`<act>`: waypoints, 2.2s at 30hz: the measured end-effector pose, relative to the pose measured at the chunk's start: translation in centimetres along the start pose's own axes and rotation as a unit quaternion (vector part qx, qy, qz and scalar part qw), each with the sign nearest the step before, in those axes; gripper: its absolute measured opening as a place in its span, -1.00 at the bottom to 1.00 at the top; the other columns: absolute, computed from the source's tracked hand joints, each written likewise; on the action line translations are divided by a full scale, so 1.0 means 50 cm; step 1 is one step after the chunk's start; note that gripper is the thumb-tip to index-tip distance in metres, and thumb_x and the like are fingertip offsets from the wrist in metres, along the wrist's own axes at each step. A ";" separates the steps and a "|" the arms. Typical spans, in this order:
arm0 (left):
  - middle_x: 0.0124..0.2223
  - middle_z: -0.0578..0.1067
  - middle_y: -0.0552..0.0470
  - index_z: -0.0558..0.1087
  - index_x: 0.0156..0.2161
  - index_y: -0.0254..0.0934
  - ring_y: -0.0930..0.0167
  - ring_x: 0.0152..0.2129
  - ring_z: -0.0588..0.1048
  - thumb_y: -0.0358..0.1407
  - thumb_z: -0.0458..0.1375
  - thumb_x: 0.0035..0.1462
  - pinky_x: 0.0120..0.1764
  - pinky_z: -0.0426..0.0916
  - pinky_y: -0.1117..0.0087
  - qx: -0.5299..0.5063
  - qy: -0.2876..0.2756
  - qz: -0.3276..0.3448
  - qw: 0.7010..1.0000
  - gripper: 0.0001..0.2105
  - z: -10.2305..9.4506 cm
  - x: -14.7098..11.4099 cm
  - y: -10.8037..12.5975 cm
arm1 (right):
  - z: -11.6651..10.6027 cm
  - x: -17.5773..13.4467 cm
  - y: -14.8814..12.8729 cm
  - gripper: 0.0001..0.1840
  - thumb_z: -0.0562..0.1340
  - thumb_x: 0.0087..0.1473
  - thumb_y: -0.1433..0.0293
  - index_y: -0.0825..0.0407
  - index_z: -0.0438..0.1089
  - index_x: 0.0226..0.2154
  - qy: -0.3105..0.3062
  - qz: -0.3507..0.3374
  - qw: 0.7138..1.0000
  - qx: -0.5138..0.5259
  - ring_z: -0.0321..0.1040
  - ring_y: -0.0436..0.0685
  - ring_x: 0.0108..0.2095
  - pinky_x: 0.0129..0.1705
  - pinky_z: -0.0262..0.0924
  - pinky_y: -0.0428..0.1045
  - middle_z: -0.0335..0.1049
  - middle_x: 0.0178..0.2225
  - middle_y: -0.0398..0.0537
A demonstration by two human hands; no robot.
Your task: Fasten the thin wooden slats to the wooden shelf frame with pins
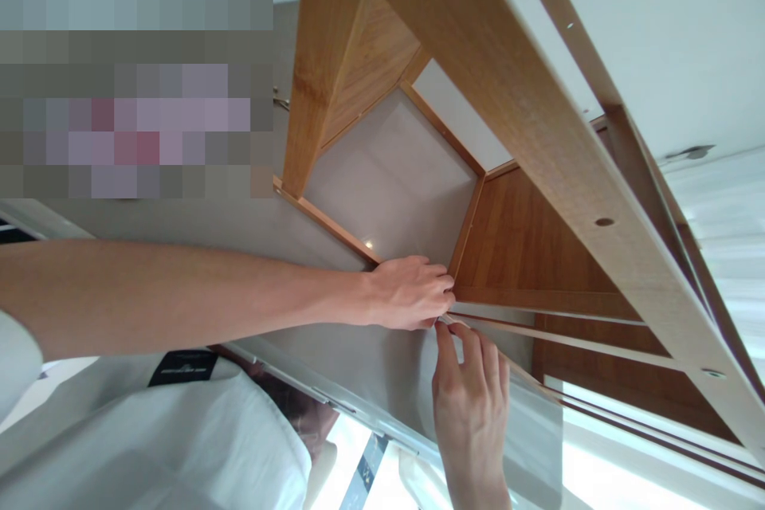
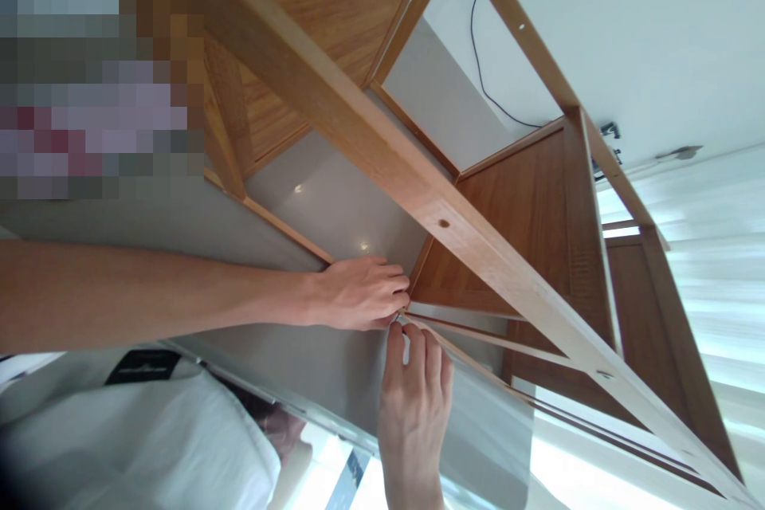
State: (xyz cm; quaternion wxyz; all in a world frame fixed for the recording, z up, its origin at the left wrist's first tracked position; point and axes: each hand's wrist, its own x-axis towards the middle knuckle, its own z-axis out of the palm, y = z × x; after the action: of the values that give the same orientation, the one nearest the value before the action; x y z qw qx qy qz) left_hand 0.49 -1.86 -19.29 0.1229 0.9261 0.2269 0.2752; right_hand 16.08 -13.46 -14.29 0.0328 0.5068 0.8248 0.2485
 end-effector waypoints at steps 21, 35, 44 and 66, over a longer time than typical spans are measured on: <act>-0.29 0.54 -0.05 0.50 -0.28 -0.31 0.31 -0.31 0.50 -0.31 0.23 0.22 -0.34 0.30 0.26 0.008 -0.010 -0.003 1.000 -0.91 0.001 0.003 0.000 | 0.018 -0.024 0.001 -0.74 0.13 0.28 0.55 0.04 0.44 -0.05 0.021 0.055 0.996 0.071 0.32 0.23 -0.09 -0.08 0.16 0.10 0.47 -0.10 0.09; -0.27 0.54 -0.04 0.50 -0.29 -0.31 0.30 -0.30 0.51 -0.31 0.20 0.23 -0.34 0.33 0.23 0.015 -0.012 -0.003 1.000 -0.90 0.002 0.003 0.002 | 0.073 -0.043 -0.002 -0.85 0.27 0.24 0.46 0.03 0.51 -0.13 0.104 0.178 0.938 0.277 0.42 0.11 -0.16 -0.04 0.31 0.05 0.53 -0.20 -0.01; -0.28 0.53 -0.01 0.50 -0.28 -0.31 0.30 -0.29 0.51 -0.33 0.21 0.21 -0.31 0.35 0.20 0.012 -0.008 -0.002 1.000 -0.92 0.004 0.002 0.001 | 0.073 -0.045 -0.010 -0.86 0.26 0.25 0.46 0.03 0.51 -0.14 0.107 0.193 0.933 0.283 0.43 0.12 -0.16 -0.06 0.32 0.05 0.54 -0.21 -0.01; -0.28 0.54 -0.05 0.50 -0.29 -0.30 0.31 -0.31 0.50 -0.31 0.23 0.21 -0.35 0.30 0.25 0.013 -0.017 -0.004 1.000 -0.91 -0.001 0.003 0.001 | 0.018 -0.026 -0.018 -0.74 0.16 0.27 0.56 0.05 0.46 -0.04 0.024 0.076 0.996 0.048 0.30 0.25 -0.07 -0.06 0.19 0.12 0.47 -0.09 0.12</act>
State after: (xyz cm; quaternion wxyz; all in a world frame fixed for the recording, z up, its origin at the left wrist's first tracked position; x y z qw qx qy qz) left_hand 0.59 -1.81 -19.18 0.1156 0.9313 0.2320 0.2559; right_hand 16.23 -14.56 -15.75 -0.0297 0.5629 0.7954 0.2227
